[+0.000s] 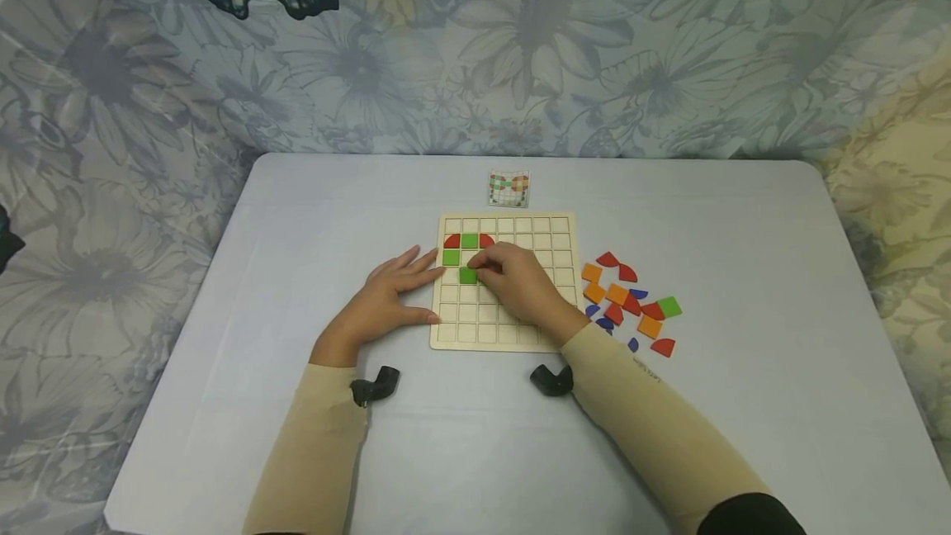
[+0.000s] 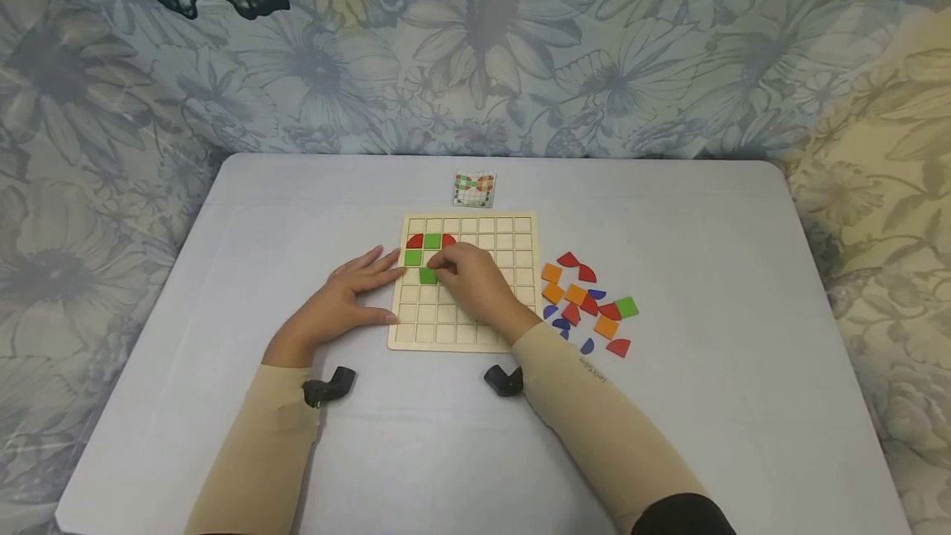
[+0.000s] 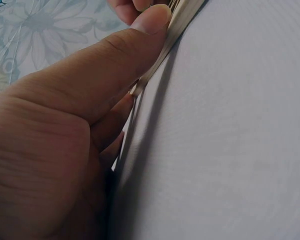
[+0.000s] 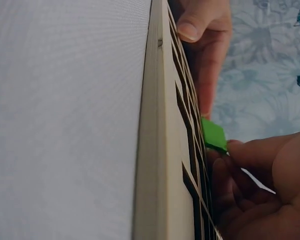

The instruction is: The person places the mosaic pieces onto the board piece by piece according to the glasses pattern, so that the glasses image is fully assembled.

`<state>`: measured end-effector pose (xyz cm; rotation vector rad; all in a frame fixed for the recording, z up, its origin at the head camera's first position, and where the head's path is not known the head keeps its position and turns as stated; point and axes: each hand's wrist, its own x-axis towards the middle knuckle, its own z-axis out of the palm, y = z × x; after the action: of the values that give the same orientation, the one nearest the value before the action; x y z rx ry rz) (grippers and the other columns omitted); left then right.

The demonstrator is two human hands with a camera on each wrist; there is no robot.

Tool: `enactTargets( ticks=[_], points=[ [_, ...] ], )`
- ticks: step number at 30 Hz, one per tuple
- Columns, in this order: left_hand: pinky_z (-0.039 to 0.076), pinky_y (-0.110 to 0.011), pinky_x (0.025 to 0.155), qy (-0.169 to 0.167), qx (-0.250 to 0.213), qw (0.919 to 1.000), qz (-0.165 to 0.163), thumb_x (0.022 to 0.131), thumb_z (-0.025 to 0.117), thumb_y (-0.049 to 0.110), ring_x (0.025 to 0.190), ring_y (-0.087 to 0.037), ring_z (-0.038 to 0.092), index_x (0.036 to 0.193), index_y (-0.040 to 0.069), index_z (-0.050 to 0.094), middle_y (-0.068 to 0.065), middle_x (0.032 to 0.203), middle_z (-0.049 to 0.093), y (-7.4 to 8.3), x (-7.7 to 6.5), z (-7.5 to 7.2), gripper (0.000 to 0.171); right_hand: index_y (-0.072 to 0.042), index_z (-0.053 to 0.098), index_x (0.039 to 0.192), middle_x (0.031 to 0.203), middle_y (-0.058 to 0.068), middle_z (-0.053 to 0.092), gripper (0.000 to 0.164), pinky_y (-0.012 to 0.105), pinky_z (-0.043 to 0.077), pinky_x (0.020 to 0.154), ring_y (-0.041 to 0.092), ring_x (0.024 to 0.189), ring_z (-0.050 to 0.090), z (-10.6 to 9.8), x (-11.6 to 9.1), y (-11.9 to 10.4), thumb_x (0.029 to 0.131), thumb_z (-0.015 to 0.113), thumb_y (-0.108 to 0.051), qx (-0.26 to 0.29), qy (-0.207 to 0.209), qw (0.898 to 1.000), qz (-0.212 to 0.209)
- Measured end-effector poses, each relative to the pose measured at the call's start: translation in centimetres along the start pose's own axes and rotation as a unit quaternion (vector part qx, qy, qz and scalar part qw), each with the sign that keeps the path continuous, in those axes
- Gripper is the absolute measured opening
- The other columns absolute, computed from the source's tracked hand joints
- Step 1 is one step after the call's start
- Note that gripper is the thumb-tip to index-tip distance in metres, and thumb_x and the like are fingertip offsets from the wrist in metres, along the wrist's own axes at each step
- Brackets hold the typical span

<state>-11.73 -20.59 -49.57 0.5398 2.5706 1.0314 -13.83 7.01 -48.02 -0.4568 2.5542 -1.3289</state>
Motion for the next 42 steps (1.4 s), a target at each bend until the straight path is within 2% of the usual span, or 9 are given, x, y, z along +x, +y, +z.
enactTargets(
  ticks=[16,23,27,30,33,42],
  points=[
    [0.006,-0.053,0.131,0.001,0.003,0.9999,0.011,0.087,0.093,0.043,0.164,-0.011,0.01,0.162,0.025,0.056,0.018,0.173,0.03,-0.3,0.1,0.1,0.086,-0.008,0.078,0.12,0.117,0.001,0.072,0.015,0.04,0.055,0.094,0.021,0.103,0.066,-0.1,-0.1,0.0,0.108,0.072,-0.014,0.032,-0.003,0.999,-0.015],
    [0.006,-0.054,0.13,0.0,0.003,0.9999,0.013,0.088,0.093,0.043,0.164,-0.011,0.009,0.162,0.026,0.056,0.018,0.173,0.03,-0.2,0.1,0.0,0.085,-0.014,0.075,0.128,0.118,-0.005,0.073,0.026,0.041,0.056,0.092,0.017,0.102,0.067,-0.4,-0.4,0.0,0.11,0.07,-0.032,0.069,-0.014,0.997,-0.016],
    [0.006,-0.056,0.13,0.001,-0.001,0.9999,0.01,0.087,0.093,0.045,0.164,-0.011,0.009,0.161,0.027,0.056,0.018,0.173,0.03,-0.1,0.0,0.0,0.085,-0.013,0.073,0.133,0.116,-0.003,0.072,0.037,0.042,0.057,0.088,0.02,0.101,0.066,-0.9,-0.7,-0.2,0.11,0.068,-0.042,0.099,-0.022,0.995,-0.013],
    [0.007,-0.057,0.13,0.002,-0.001,0.9999,0.011,0.086,0.093,0.045,0.164,-0.012,0.009,0.161,0.027,0.056,0.018,0.172,0.03,-0.1,0.0,0.0,0.085,-0.007,0.07,0.137,0.116,0.005,0.073,0.044,0.044,0.058,0.086,0.027,0.102,0.068,-1.5,-0.9,-0.4,0.111,0.065,-0.042,0.134,-0.03,0.99,-0.025],
    [0.007,-0.056,0.13,0.003,-0.001,0.9999,0.012,0.086,0.093,0.045,0.164,-0.012,0.01,0.161,0.027,0.057,0.018,0.172,0.031,-0.2,0.0,0.0,0.085,-0.002,0.066,0.141,0.123,0.011,0.072,0.045,0.047,0.06,0.09,0.033,0.107,0.071,-2.2,-1.2,-0.7,0.113,0.062,-0.037,0.174,-0.042,0.983,-0.042],
    [0.006,-0.053,0.13,0.0,0.003,0.9999,0.012,0.087,0.094,0.042,0.164,-0.013,0.01,0.162,0.024,0.055,0.015,0.173,0.03,0.0,0.0,0.0,0.086,0.005,0.059,0.147,0.133,0.019,0.068,0.05,0.059,0.055,0.097,0.041,0.115,0.068,-4.6,-2.5,-1.2,0.118,0.044,-0.034,0.25,-0.048,0.964,-0.072]
  ],
)
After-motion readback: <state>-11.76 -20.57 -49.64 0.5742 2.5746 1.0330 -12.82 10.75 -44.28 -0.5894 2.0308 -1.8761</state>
